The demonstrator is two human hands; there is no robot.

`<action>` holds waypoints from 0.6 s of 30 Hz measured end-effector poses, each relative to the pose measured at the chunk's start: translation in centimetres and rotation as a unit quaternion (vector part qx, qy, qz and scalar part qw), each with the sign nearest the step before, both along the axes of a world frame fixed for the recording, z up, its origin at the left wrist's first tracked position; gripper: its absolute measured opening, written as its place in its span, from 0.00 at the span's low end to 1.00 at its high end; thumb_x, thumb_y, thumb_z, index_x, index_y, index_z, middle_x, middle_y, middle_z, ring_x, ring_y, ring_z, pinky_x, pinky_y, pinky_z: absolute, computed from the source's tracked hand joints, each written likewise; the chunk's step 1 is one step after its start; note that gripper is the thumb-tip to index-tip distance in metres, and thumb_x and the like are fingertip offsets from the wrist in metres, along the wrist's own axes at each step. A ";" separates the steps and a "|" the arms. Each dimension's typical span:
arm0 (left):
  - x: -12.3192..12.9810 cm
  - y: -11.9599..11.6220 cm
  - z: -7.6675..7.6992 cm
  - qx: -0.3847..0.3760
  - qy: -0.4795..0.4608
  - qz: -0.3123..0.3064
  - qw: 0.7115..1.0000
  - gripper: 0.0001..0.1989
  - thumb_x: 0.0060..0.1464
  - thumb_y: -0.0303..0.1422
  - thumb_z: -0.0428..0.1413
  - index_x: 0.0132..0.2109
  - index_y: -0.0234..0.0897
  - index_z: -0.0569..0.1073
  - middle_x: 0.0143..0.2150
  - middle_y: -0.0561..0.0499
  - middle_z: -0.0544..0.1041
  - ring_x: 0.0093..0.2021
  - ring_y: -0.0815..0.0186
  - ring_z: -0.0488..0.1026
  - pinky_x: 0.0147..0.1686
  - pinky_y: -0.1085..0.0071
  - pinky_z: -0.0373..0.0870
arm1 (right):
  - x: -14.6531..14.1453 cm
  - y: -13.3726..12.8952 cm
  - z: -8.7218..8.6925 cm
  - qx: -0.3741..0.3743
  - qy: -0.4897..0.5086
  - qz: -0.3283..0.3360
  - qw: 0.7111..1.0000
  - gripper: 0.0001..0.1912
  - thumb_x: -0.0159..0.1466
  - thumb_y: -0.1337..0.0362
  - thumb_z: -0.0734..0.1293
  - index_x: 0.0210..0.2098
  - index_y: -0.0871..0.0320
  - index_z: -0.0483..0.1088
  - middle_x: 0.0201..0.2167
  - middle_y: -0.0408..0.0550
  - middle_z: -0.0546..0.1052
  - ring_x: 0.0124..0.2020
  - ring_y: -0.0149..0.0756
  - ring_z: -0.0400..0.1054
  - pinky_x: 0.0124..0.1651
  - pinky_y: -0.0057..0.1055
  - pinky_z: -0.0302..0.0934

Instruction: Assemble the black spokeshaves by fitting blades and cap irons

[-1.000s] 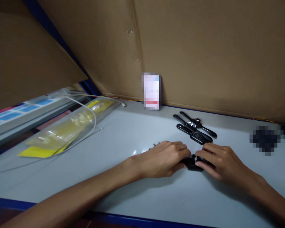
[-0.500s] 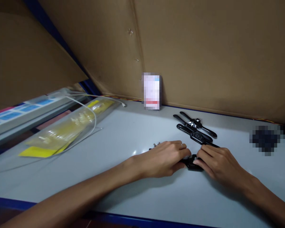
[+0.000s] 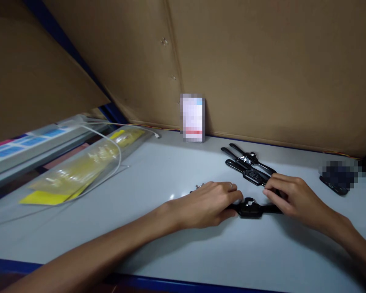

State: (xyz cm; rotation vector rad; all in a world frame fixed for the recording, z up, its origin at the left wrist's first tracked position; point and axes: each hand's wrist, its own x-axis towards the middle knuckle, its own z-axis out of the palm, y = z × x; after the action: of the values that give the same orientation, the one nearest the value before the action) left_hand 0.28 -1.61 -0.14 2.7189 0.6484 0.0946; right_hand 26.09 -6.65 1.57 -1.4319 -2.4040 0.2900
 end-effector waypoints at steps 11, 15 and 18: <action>0.0 -0.1 0.3 0.010 0.004 -0.010 1.000 0.07 0.63 0.30 0.58 0.48 0.38 0.74 0.42 0.49 0.76 0.39 0.62 0.74 0.30 0.67 0.62 | -0.7 -1.1 1.0 -0.110 -0.119 0.029 0.986 0.08 0.59 0.73 0.64 0.37 0.55 0.69 0.35 0.44 0.76 0.30 0.35 0.68 0.34 0.33 0.55; 0.1 0.0 0.2 0.050 -0.009 -0.039 0.998 0.04 0.66 0.31 0.54 0.42 0.36 0.72 0.38 0.49 0.74 0.36 0.63 0.73 0.29 0.66 0.63 | -0.7 -1.2 1.0 -0.113 -0.127 0.031 0.985 0.07 0.61 0.72 0.64 0.36 0.55 0.69 0.34 0.45 0.76 0.29 0.36 0.68 0.33 0.33 0.54; 0.1 0.0 -0.1 0.073 -0.014 -0.055 0.996 0.05 0.67 0.31 0.53 0.41 0.37 0.72 0.38 0.49 0.74 0.37 0.62 0.72 0.29 0.65 0.64 | -0.6 -1.2 0.9 -0.113 -0.125 0.035 0.985 0.05 0.62 0.71 0.63 0.35 0.55 0.68 0.32 0.45 0.76 0.29 0.36 0.68 0.32 0.33 0.53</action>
State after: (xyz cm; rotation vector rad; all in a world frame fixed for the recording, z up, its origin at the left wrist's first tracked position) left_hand 0.41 -1.58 -0.20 2.8821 0.4992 0.1588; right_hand 25.52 -7.86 2.46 -1.5642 -2.6995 0.4370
